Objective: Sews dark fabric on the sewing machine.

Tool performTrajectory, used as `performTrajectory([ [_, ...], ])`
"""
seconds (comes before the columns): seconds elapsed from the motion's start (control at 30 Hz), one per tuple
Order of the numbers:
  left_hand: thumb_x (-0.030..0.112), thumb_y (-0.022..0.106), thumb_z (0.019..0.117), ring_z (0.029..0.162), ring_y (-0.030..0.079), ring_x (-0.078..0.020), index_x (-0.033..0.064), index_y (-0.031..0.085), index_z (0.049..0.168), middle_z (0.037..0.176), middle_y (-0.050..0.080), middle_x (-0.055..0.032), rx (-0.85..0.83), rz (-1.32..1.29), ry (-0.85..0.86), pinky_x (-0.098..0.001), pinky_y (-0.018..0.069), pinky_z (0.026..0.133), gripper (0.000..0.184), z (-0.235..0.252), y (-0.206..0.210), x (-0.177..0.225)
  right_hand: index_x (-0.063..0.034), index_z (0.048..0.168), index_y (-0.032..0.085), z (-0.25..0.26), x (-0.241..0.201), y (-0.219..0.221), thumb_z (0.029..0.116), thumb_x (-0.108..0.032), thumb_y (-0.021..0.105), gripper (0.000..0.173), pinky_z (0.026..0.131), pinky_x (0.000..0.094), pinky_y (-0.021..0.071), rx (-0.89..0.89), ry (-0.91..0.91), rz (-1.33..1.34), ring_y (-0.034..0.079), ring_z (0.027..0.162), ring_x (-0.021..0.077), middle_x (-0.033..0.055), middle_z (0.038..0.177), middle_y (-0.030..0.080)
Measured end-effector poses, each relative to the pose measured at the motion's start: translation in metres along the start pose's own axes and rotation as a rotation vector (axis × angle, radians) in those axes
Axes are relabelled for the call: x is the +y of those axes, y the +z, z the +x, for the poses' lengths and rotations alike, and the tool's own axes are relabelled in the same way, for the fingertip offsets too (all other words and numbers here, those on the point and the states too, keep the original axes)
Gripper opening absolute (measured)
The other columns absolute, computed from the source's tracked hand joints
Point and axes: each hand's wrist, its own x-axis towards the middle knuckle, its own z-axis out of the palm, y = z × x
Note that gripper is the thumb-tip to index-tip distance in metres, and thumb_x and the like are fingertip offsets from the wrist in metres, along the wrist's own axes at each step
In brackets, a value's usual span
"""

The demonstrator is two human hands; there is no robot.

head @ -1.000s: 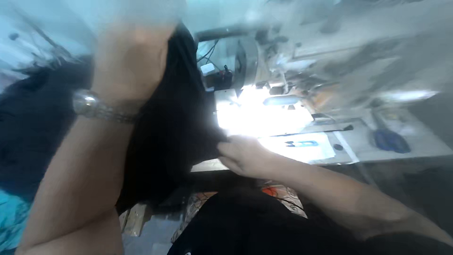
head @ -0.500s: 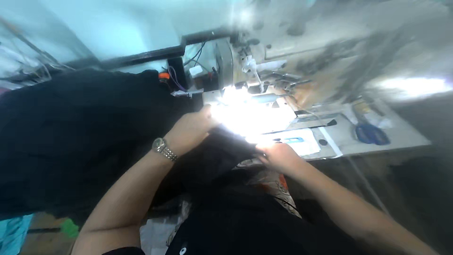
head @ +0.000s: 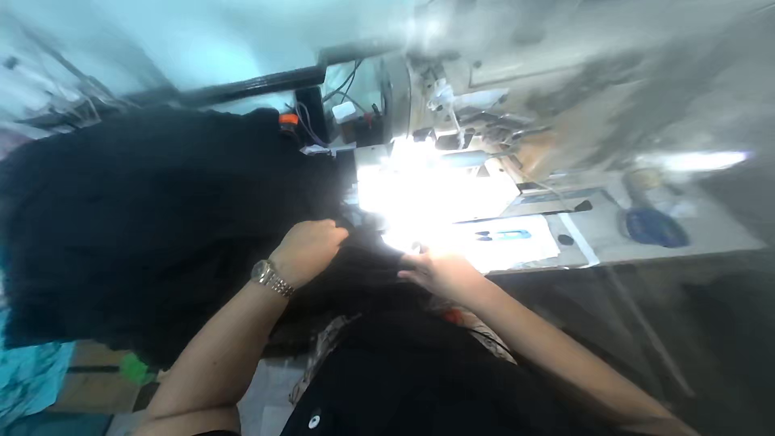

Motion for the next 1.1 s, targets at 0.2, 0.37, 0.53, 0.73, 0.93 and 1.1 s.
performTrajectory([
  [0.2, 0.012, 0.064, 0.0960, 0.073, 0.069, -0.0240, 0.0184, 0.069, 0.130, 0.084, 0.067, -0.0064, 0.317, -0.047, 0.143, -0.0418, 0.0570, 0.062, 0.035, -0.010, -0.004, 0.024, -0.0045, 0.104, 0.071, 0.031, -0.046, 0.022, 0.0909, -0.047, 0.073, 0.044, 0.070, 0.0396, 0.0608, 0.529, -0.092, 0.029, 0.070, 0.082, 0.0248, 0.0117, 0.093, 0.069],
  [0.37, 0.015, 0.056, 0.1028, 0.063, 0.063, -0.0213, 0.0275, 0.064, 0.140, 0.083, 0.063, -0.0064, 0.363, -0.038, 0.195, -0.0370, 0.0528, 0.054, 0.040, -0.016, -0.005, 0.034, -0.0024, 0.097, 0.069, 0.046, -0.029, 0.027, 0.0889, -0.010, 0.071, 0.011, 0.072, 0.0355, 0.0620, 0.690, -0.158, 0.047, 0.072, 0.080, 0.0224, 0.0108, 0.088, 0.070],
  [0.53, 0.015, 0.055, 0.1029, 0.058, 0.062, -0.0218, 0.0213, 0.070, 0.131, 0.078, 0.061, -0.0067, 0.412, -0.037, 0.216, -0.0369, 0.0516, 0.050, 0.032, -0.025, -0.006, 0.042, -0.0016, 0.102, 0.072, 0.041, -0.025, 0.016, 0.0920, -0.006, 0.068, 0.012, 0.072, 0.0356, 0.0623, 0.793, -0.145, 0.096, 0.073, 0.079, 0.0212, 0.0105, 0.090, 0.073],
  [0.73, 0.017, 0.061, 0.0985, 0.067, 0.070, -0.0250, 0.0139, 0.070, 0.128, 0.080, 0.070, -0.0074, 0.455, -0.064, 0.142, -0.0416, 0.0568, 0.055, 0.031, -0.025, -0.008, 0.054, -0.0033, 0.110, 0.074, 0.041, -0.022, 0.011, 0.0935, -0.004, 0.065, 0.019, 0.081, 0.0333, 0.0621, 0.786, -0.139, 0.146, 0.074, 0.089, 0.0194, 0.0097, 0.101, 0.076],
  [0.93, 0.010, 0.072, 0.0890, 0.076, 0.069, -0.0258, 0.0100, 0.076, 0.105, 0.084, 0.066, -0.0083, 0.645, -0.100, 0.060, -0.0418, 0.0576, 0.063, 0.017, -0.002, -0.006, 0.040, -0.0055, 0.102, 0.077, 0.047, -0.017, 0.004, 0.0942, -0.005, 0.065, 0.015, 0.078, 0.0284, 0.0621, 0.778, -0.093, 0.246, 0.074, 0.084, 0.0122, 0.0061, 0.093, 0.077],
  [1.1, 0.012, 0.055, 0.1051, 0.085, 0.064, -0.0121, 0.0067, 0.065, 0.107, 0.094, 0.066, -0.0044, 0.588, -0.749, -0.038, -0.0309, 0.0557, 0.076, 0.012, 0.037, -0.014, 0.039, -0.0071, 0.099, 0.077, 0.044, -0.026, -0.011, 0.1007, -0.013, 0.063, 0.015, 0.078, 0.0203, 0.0588, 0.490, 0.140, 0.789, 0.069, 0.081, -0.0008, -0.0022, 0.087, 0.075],
])
